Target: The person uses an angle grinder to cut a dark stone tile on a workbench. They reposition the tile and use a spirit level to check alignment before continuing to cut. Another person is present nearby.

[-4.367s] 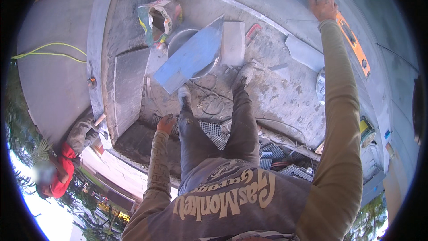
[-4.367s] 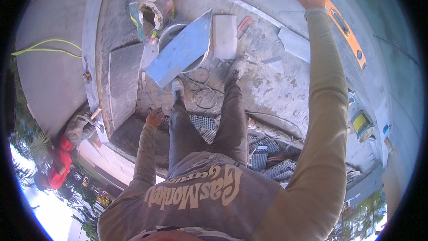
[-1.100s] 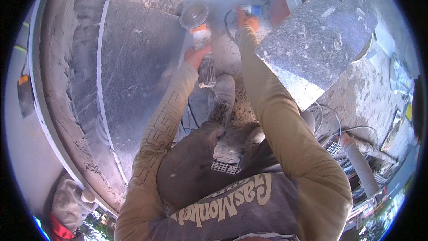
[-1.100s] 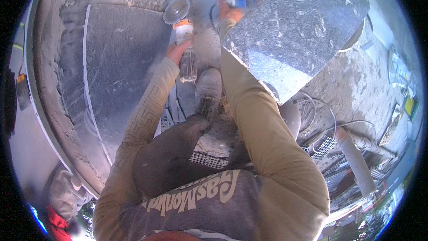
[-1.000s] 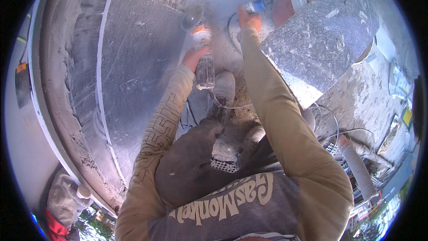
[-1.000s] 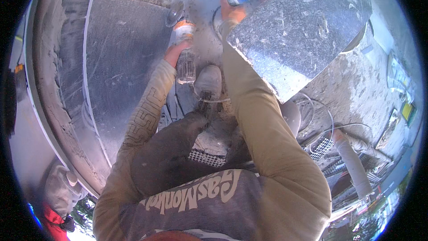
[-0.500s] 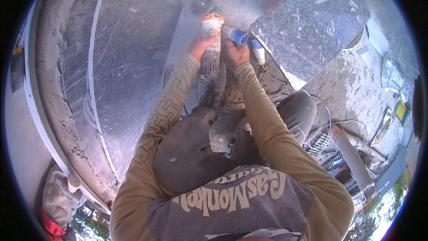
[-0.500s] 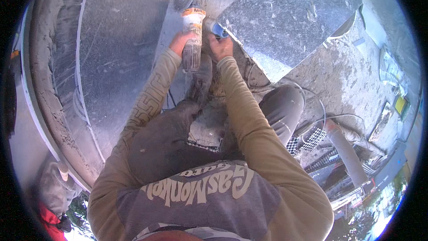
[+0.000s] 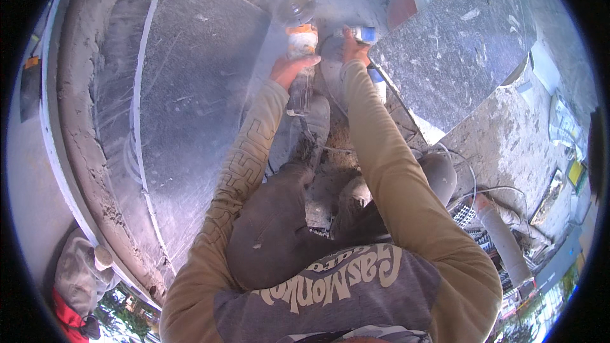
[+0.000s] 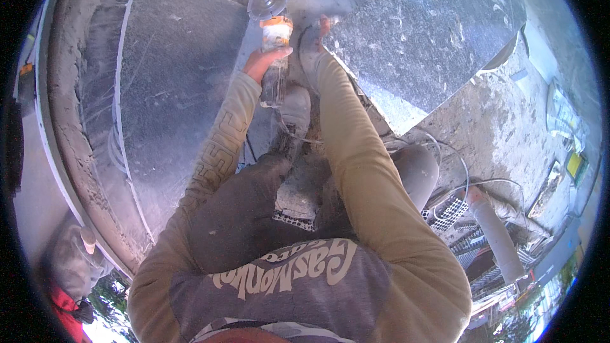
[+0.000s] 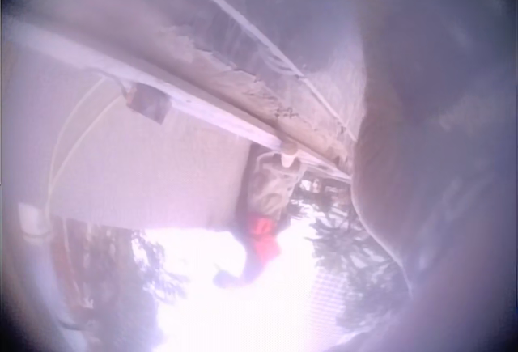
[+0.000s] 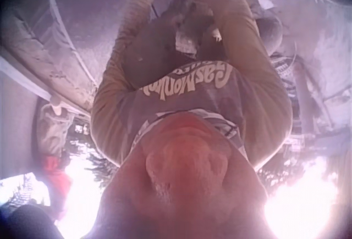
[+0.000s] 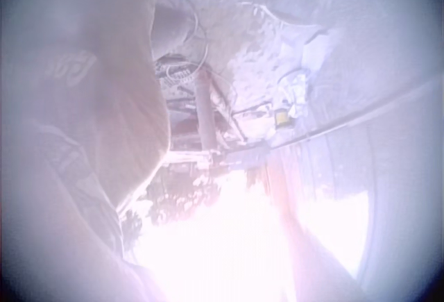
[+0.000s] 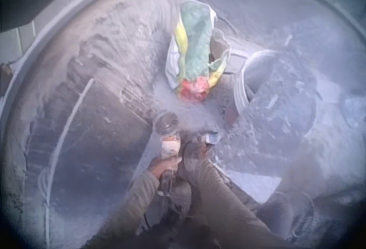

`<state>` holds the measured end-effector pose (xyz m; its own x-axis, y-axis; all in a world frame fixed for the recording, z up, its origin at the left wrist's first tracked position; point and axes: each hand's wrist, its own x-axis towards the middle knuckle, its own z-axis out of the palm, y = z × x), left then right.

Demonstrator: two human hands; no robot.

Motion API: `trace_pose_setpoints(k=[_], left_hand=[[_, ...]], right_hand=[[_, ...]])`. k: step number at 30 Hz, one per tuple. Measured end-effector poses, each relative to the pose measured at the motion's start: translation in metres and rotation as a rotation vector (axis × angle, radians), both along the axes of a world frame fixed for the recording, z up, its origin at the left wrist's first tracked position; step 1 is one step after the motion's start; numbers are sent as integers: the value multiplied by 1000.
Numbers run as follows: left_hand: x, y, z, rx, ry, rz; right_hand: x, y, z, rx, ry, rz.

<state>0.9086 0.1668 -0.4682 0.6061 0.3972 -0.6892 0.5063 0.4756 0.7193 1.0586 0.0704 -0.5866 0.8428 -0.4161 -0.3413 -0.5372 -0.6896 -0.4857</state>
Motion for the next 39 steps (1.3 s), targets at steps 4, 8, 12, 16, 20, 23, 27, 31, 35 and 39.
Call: trace_pose_setpoints(k=[4, 8, 12, 16, 20, 23, 27, 31, 35, 39], left_hand=[[-5, 4, 0, -192, 8, 15], [-3, 4, -8, -198, -147, 86], [2, 4, -11, -262, -299, 124], [8, 13, -12, -257, -392, 62], [13, 16, -17, -310, -403, 54], [10, 16, -23, -314, -358, 18], [-4, 16, -28, -274, -323, -12], [-13, 17, -26, -219, -330, -64], [-16, 13, -4, -139, -302, -173], [-24, -8, 32, -72, -177, -151]], right_hand=[[11, -9, 20, 645, 49, 130], [-33, -28, 66, 562, -72, 547], [-70, -38, 106, 621, -138, 537], [-71, -53, 126, 774, -78, 580], [-68, -83, 131, 639, 88, 742], [-62, -119, 118, 309, 107, 864], [-55, -165, 84, -173, 284, 785], [-65, -187, 77, -205, 196, 751], [-69, -201, 105, 20, 158, 841], [-64, -200, 133, 649, 250, 775]])
